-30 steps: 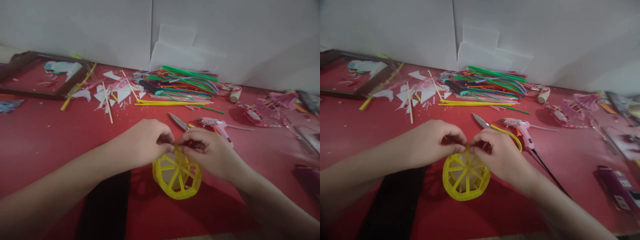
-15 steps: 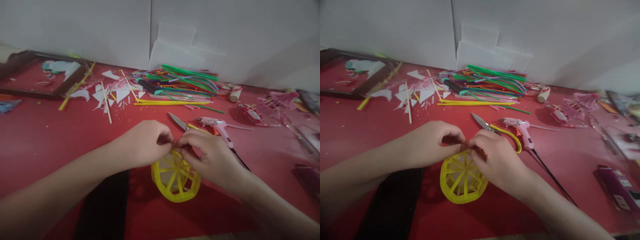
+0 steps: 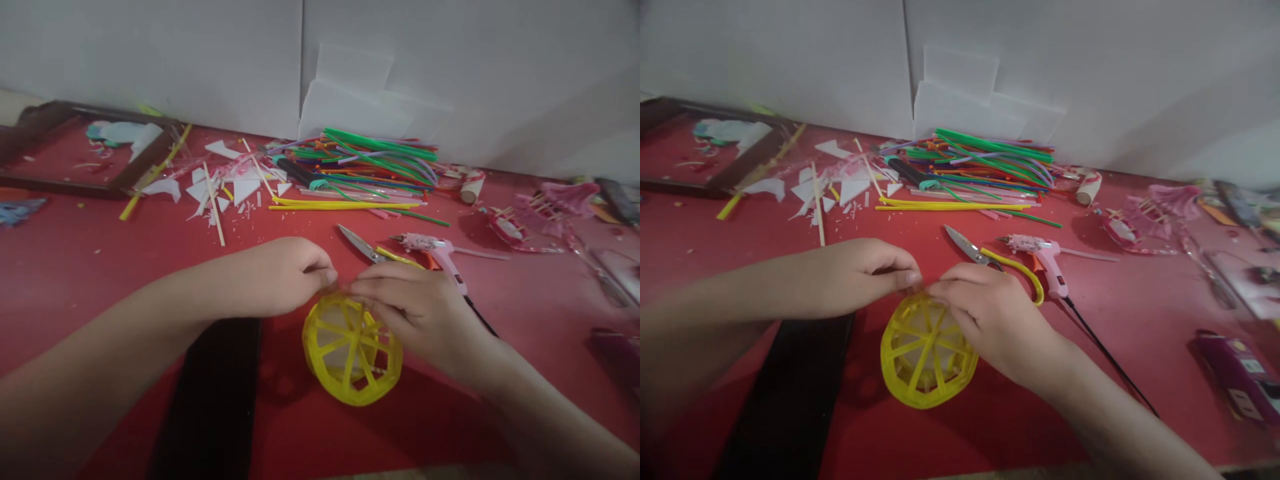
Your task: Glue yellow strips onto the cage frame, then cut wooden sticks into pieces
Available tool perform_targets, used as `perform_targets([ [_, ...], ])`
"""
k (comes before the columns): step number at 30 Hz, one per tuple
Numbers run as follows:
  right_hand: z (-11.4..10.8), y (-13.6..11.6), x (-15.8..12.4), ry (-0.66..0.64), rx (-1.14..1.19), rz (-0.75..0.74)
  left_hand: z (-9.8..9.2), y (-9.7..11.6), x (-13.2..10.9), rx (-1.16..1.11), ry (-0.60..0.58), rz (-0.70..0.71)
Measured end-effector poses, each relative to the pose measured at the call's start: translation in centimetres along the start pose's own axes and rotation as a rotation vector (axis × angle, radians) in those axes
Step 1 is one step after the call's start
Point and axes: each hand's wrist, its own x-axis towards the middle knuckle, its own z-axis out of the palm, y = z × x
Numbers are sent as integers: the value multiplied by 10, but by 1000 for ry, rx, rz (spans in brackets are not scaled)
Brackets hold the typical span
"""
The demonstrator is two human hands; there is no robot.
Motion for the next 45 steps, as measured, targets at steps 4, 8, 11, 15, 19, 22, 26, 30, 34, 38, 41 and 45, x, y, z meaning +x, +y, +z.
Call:
perform_targets([
  [4, -1, -1, -1, -33, 53, 203, 0, -3, 4, -47, -1, 12],
  [8, -1, -1, -3, -147, 90, 426, 2, -2, 5, 16, -41, -2],
  [11, -2, -2, -2, -219, 160, 498, 4, 1, 5, 8, -101, 3],
  [15, -3, -2, 1, -234, 227, 519, 3, 1, 6, -55, -168, -18],
  [19, -2, -2, 3, -199, 217, 497, 3, -2, 9, -116, -195, -6],
  [22, -1, 0, 3, -151, 195, 468, 9, 1, 8, -64, -130, 3],
  [26, 3, 2, 2, -95, 141, 421, 20, 13, -1, 136, 76, 30],
  [30, 5, 3, 1, -9, 119, 375, 21, 15, -3, 117, 133, 42],
  [34, 6, 6, 0, 13, 152, 398, 14, -2, 7, -92, 3, 40],
  [38, 7, 9, 1, 6, 247, 420, 14, -19, 17, -403, -154, 8],
  [41, 8, 10, 1, 15, 308, 441, 19, -21, 19, -690, -250, -39],
  [45, 7, 9, 0, 21, 371, 477, 21, -20, 19, -833, -356, -129],
])
